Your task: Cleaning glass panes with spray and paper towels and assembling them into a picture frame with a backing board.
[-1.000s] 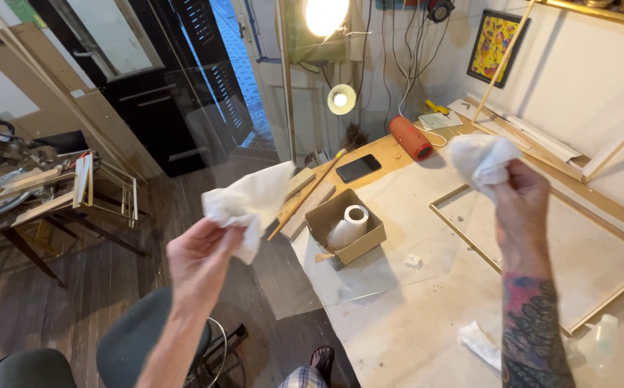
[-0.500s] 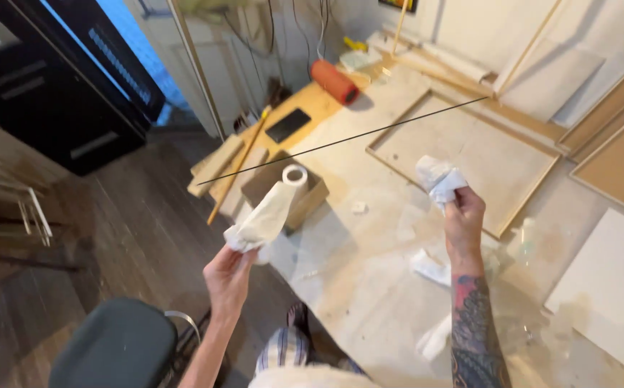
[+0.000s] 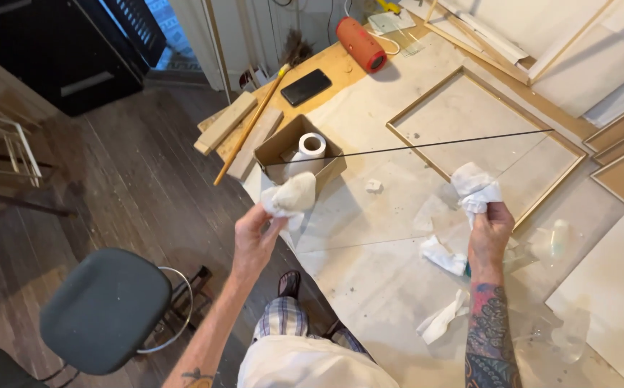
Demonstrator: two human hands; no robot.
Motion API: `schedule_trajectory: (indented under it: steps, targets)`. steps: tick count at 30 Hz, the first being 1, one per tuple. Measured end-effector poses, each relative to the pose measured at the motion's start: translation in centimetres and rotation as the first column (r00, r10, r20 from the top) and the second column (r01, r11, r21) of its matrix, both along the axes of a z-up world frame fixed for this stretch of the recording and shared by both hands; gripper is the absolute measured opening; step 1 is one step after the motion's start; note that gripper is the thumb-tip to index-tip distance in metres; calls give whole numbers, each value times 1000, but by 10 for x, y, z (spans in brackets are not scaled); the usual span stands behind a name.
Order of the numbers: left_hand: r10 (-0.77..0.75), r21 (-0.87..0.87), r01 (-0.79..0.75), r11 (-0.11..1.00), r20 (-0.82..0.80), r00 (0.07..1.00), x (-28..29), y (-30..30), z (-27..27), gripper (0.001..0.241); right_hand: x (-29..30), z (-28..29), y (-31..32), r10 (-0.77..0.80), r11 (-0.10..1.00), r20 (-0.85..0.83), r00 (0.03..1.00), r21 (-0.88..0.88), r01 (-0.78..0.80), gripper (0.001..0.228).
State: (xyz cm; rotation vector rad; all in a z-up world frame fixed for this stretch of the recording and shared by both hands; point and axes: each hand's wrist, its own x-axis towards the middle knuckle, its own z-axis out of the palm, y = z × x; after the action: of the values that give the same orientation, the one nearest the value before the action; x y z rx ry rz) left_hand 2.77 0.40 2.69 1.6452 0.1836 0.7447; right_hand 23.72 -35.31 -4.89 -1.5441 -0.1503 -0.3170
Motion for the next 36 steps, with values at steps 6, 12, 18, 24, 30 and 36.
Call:
schedule_trajectory:
  steps: [6, 12, 18, 24, 30, 36]
  targets:
    - [-81, 216, 70, 974, 39, 996, 17, 23, 23, 32, -1, 123, -12, -308, 943, 565, 765, 72, 326, 29]
    - [-201, 230, 171, 958, 113, 973, 25, 29, 27, 31, -43, 263, 63, 383, 695, 624, 681, -680, 233, 23]
    - [-215, 216, 192, 957, 89, 972, 17, 23, 40, 23, -39, 288, 101, 776, 242, 150, 613, -968, -69, 33]
    - [-172, 301, 149, 942, 52, 984, 13, 19, 38, 26, -30, 303, 108, 606, 198, -146, 782, -924, -326, 30]
    - [-112, 358, 69, 931, 101, 989, 8, 12, 39, 20, -47, 298, 184, 833, 68, -125, 538, -943, -325, 22]
    - [-66, 367, 27, 930, 93, 993, 8, 11, 39, 19, -29, 293, 141, 810, 133, -149, 568, -896, -424, 17]
